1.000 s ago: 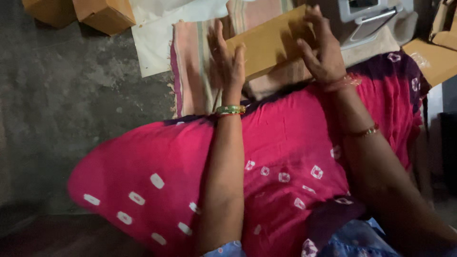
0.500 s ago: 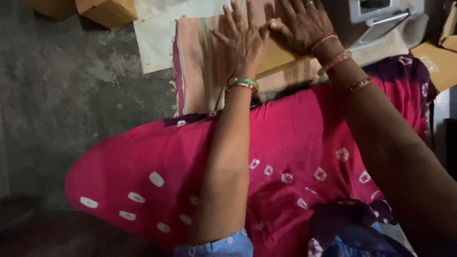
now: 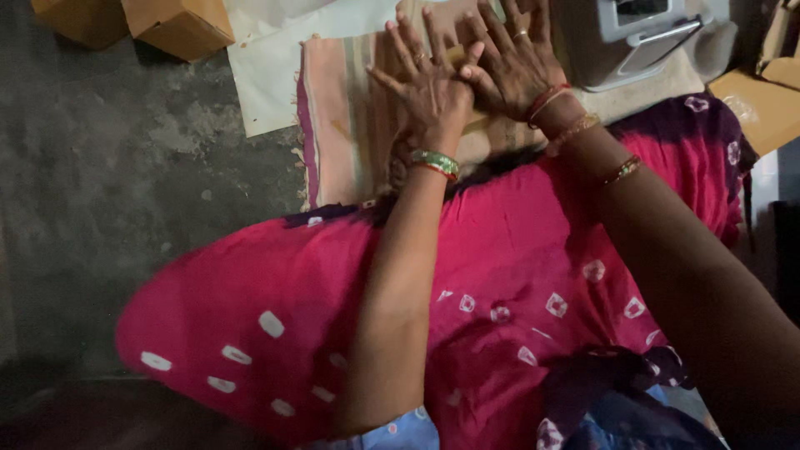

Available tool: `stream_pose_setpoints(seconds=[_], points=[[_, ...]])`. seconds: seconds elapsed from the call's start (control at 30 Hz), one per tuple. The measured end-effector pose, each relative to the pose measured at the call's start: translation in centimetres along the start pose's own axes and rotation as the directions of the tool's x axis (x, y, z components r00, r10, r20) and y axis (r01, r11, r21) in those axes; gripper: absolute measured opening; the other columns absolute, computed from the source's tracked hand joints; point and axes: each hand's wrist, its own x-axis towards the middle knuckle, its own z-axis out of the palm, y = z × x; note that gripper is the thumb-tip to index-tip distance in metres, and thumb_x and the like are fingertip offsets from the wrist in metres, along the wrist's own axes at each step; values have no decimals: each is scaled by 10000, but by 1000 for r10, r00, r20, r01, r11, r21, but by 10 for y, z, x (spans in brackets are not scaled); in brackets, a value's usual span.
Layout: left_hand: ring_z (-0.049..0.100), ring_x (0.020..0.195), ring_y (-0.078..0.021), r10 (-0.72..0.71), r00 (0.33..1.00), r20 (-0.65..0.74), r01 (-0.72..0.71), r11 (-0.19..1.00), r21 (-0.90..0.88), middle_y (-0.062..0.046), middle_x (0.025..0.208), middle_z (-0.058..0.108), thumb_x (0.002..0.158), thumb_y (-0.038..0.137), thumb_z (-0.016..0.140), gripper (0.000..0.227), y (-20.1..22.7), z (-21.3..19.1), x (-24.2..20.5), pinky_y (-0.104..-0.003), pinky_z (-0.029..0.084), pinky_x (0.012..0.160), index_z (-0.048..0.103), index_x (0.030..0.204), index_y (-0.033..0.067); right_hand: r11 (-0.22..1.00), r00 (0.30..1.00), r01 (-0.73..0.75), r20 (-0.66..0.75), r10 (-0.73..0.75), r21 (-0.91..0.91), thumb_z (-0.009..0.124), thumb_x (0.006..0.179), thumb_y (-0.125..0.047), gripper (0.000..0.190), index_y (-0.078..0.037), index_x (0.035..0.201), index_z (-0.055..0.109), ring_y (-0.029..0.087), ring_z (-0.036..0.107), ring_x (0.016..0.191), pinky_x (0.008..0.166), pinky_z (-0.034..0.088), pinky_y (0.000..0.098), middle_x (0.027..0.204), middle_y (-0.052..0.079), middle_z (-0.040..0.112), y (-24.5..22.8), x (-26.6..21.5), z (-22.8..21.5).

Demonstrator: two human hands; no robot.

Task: The person sits on the floor and uses a tape dispenser to seal a small cardboard box. They apply tape to the top and bottom seams, press the tape down with their fingers, and rotate the box to seal all sides.

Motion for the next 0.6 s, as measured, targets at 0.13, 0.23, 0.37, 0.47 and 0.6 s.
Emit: stream_pose_setpoints(seconds=[0.13,0.23,0.37,0.47,0.6], points=[[-24,1612,-353,-55,998,-29,57,996,69,-189,1755,35,1031,824,247,1021,-2,6,-11,-790,21,1185,94,1696,64,992,985,-121,-126,114,-46,311,1052,-754,968,-13,1670,230,410,137,1593,1213,134,705,1724,238,189,3,-20,3],[121,1617,-353,-222,953,-208,211,975,-72,-180,1727,99,902,877,269,1122,-11,28,-17,-719,83,1234,104,1656,63,958,940,-285,-197,280,1,397,1031,-755,997,-18,1670,191,426,224,1553,1165,325,635,1725,226,196,9,-35,17],[547,1301,-420,-426,902,-70,277,696,-663,-282,1495,472,910,800,382,1021,-31,67,-12,-635,367,1103,360,1537,-6,884,883,-418,-134,450,212,510,1073,-597,891,-60,1693,162,449,488,1361,1085,487,507,1688,191,353,36,-50,32],[753,1047,-306,-295,948,115,237,419,-877,-195,1153,768,870,639,654,752,-58,67,0,-460,591,923,639,1266,0,900,897,-114,-346,275,420,627,1086,-279,737,-70,1666,224,396,546,1438,1171,499,459,1647,187,458,41,-45,37],[709,993,-217,-169,973,-155,-171,-81,-982,-89,1094,717,758,242,906,627,-66,38,4,-375,604,865,580,1240,9,651,855,142,-424,299,746,581,1030,42,708,-56,1643,241,376,526,1481,1221,499,441,1598,219,488,48,-50,19]])
